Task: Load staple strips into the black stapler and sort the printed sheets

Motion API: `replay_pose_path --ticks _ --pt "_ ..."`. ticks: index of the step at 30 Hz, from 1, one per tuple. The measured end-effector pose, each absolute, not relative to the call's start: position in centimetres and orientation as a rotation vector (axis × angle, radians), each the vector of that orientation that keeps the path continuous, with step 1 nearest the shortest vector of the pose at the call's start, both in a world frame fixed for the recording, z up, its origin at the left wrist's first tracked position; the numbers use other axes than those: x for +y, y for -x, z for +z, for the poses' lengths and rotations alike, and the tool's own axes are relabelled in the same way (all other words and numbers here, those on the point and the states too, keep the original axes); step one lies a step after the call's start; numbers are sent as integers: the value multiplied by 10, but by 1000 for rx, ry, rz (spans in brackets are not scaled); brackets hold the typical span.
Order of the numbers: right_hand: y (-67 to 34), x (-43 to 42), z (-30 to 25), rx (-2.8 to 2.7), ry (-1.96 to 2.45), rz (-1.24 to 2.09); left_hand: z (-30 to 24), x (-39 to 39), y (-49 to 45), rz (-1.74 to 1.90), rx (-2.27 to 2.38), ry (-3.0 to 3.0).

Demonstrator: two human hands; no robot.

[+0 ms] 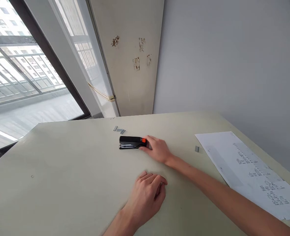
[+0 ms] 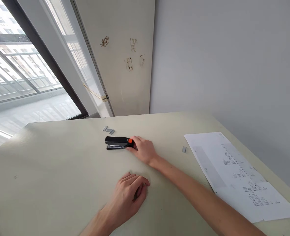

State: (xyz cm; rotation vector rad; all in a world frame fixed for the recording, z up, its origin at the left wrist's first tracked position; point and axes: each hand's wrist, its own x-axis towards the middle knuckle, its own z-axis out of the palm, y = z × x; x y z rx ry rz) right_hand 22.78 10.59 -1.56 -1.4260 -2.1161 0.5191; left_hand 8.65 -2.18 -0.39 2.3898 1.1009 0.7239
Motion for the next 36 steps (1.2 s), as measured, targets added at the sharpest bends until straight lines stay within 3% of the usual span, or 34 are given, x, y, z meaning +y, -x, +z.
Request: replay_pose_path --ticks 12,24,31,36 --pt "-154 145 -15 -2117 1280 706 -12 -22 -85 736 1062 -2370" --pt "-275 40 2 -2086 1134 868 -4 -21 -83 746 1045 -2395" --pt "-392 -11 -15 -2164 1622 148 -2 -22 -85 725 1062 -2391" --pt "-413 -23 -45 -2164 1823 146 -2 -22 -85 689 1085 -2396"
